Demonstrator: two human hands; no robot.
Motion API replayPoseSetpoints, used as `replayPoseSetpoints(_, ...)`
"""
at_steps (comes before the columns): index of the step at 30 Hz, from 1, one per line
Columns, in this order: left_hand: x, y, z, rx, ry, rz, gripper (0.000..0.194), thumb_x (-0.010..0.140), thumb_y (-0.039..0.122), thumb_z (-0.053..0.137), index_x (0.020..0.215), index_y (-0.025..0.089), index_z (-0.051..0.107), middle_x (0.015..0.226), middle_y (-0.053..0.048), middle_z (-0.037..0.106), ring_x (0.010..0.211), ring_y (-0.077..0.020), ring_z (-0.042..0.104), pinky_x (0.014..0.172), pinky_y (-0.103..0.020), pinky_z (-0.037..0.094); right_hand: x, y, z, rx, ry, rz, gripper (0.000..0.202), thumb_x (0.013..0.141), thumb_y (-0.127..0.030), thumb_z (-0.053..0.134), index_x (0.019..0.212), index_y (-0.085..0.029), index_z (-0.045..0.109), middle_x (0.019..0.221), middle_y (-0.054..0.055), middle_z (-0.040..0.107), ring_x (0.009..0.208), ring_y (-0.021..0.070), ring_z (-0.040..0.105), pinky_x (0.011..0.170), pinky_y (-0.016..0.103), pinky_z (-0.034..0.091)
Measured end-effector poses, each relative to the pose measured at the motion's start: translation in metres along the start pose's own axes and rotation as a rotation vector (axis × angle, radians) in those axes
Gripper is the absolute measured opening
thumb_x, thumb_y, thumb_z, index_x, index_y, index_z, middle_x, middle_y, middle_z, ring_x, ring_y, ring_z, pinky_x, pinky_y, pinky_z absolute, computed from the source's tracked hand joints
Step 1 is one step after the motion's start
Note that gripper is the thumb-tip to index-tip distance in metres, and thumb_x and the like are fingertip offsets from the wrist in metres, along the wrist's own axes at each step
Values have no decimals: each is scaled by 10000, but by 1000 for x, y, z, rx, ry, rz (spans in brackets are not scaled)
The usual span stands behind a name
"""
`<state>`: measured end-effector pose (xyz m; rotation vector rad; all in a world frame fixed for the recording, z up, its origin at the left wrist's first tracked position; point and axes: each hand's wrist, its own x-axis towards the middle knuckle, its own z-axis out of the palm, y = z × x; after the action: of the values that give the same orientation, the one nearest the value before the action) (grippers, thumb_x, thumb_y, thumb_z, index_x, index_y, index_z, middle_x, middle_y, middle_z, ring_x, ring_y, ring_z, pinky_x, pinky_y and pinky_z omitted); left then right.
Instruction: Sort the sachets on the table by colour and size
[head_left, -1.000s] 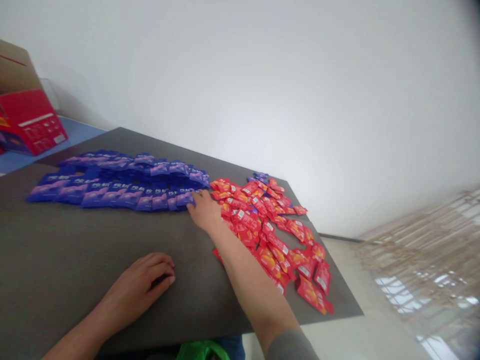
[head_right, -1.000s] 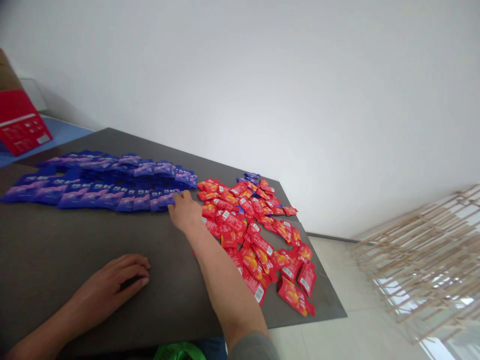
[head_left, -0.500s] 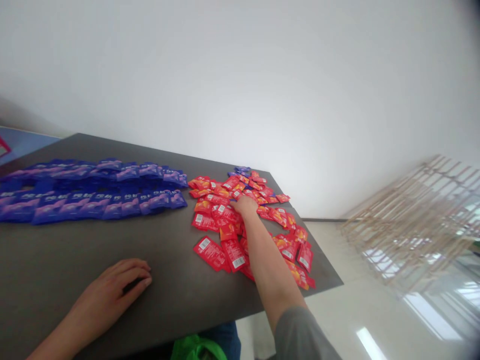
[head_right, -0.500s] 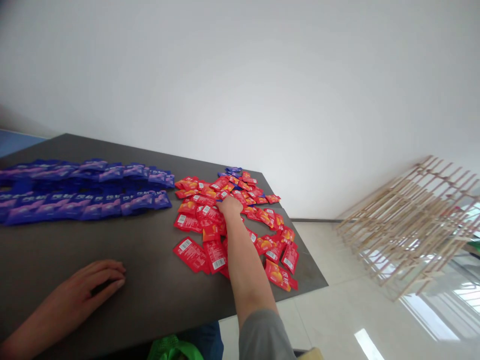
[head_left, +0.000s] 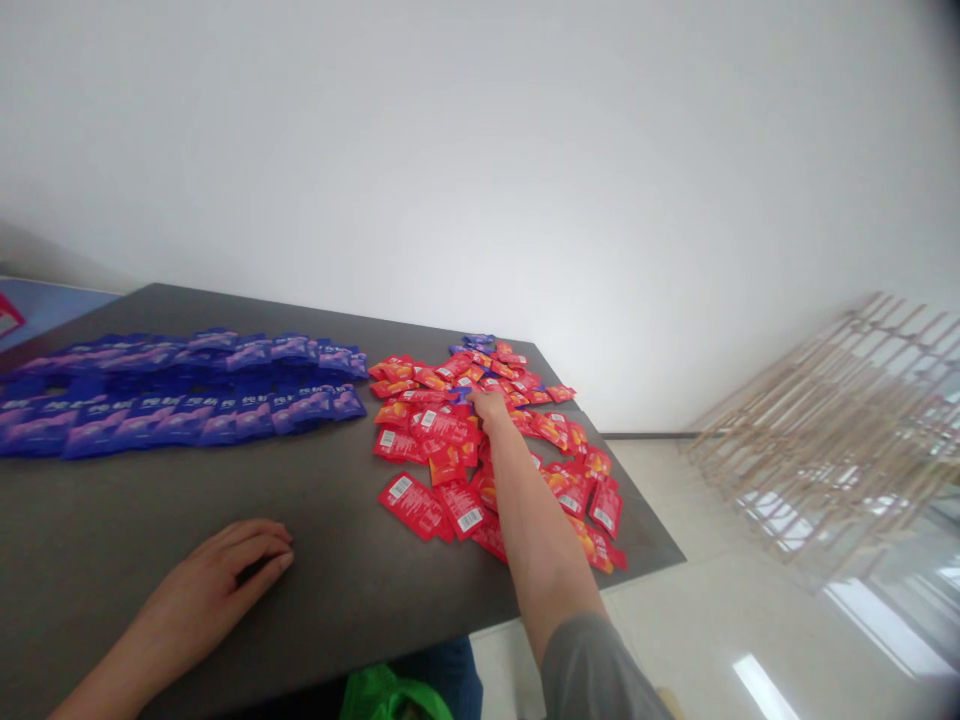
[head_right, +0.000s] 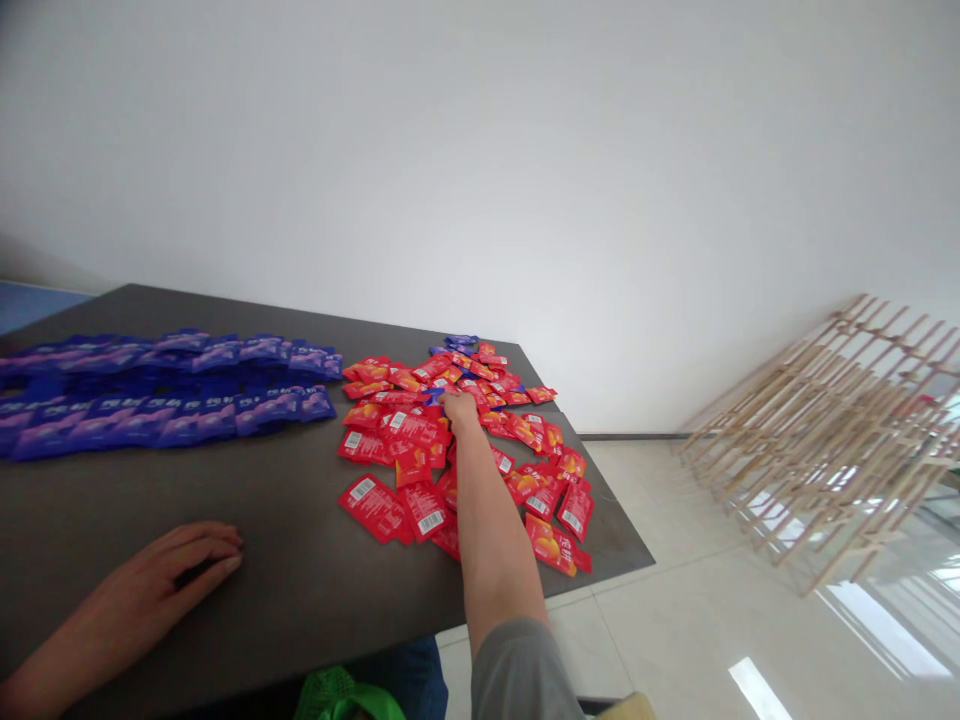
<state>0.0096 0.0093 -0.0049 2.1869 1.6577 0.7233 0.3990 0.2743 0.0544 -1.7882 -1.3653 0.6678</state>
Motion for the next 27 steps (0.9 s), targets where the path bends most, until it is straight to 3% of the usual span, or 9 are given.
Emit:
replayPoseSetpoints(2, 0, -2, 1, -3, -13, -14, 549, 922, 795, 525, 958, 327, 809, 1156, -32, 793, 1089, -261, 755, 1025, -370, 614, 2, -3, -14, 36, 34, -40, 242, 872, -370, 626, 728, -177, 648, 671, 8, 612, 647, 169, 569, 621, 257, 455)
replayPoseSetpoints(7, -1, -1, 4, -17, -55, -16, 492, 947, 742, 532, 977, 332, 804, 1168, -20, 782, 1109, -249, 738, 1027, -354, 595, 6, -22, -49, 226, 266, -343, 184, 928, -340, 553, 794, -215, 534, 752, -26, 549, 727, 148, 505, 693, 236, 423)
replayPoseSetpoints(11, -1, 3, 3, -27, -61, -22, 475, 953, 722, 532, 975, 331, 800, 1177, -15, 774, 1115, -246, 733, 1027, -353, 582, -7, -48, -42, 392, 218, -307, 145, 954, -316, 530, 843, -229, 496, 741, -44, 495, 684, 143, 478, 653, 228, 415)
replayPoseSetpoints(13, -1, 4, 3, -31, -65, -23, 464, 951, 716, 537, 973, 333, 798, 1180, -12, 773, 1127, -247, 730, 1034, -356, 577, -24, -59, -25, 393, 89, -239, 104, 964, -276, 503, 880, -219, 522, 758, -38, 535, 680, 140, 511, 657, 220, 434)
replayPoseSetpoints(15, -1, 4, 3, -33, -64, -15, 465, 949, 718, 536, 969, 336, 799, 1172, -12, 776, 1125, -250, 731, 1035, -362, 579, -47, -68, -2, 305, -156, -246, 110, 971, -253, 505, 895, -205, 569, 776, -31, 592, 699, 137, 561, 679, 213, 458)
replayPoseSetpoints(19, -1, 1, 4, -26, -57, -15, 488, 935, 742, 538, 965, 337, 808, 1179, -22, 781, 1125, -263, 734, 1047, -384, 587, -96, -87, 49, -40, -802, -549, 93, 945, -208, 631, 868, -184, 676, 814, -30, 691, 779, 134, 646, 744, 205, 485)
replayPoseSetpoints(21, 0, 0, 4, -21, -62, -19, 483, 935, 738, 538, 971, 341, 810, 1190, -22, 780, 1132, -266, 733, 1056, -395, 587, -116, -100, 73, -279, -1027, -748, 74, 919, -166, 691, 849, -187, 705, 815, -34, 713, 803, 142, 664, 758, 212, 489)
replayPoseSetpoints(24, 0, 2, 3, -28, -51, -1, 474, 940, 727, 534, 964, 340, 808, 1165, -23, 787, 1102, -261, 741, 1025, -384, 600, -138, -122, 101, -677, -1089, -951, 99, 937, -155, 694, 863, -207, 733, 846, -22, 737, 835, 181, 677, 758, 250, 509)
replayPoseSetpoints(27, 0, 3, 3, -42, -36, 15, 475, 944, 729, 523, 961, 347, 806, 1133, -23, 793, 1075, -259, 744, 995, -380, 605, -159, -132, 116, -828, -912, -1146, 150, 1005, -178, 629, 971, -246, 758, 1061, 3, 765, 994, 231, 683, 827, 312, 550)
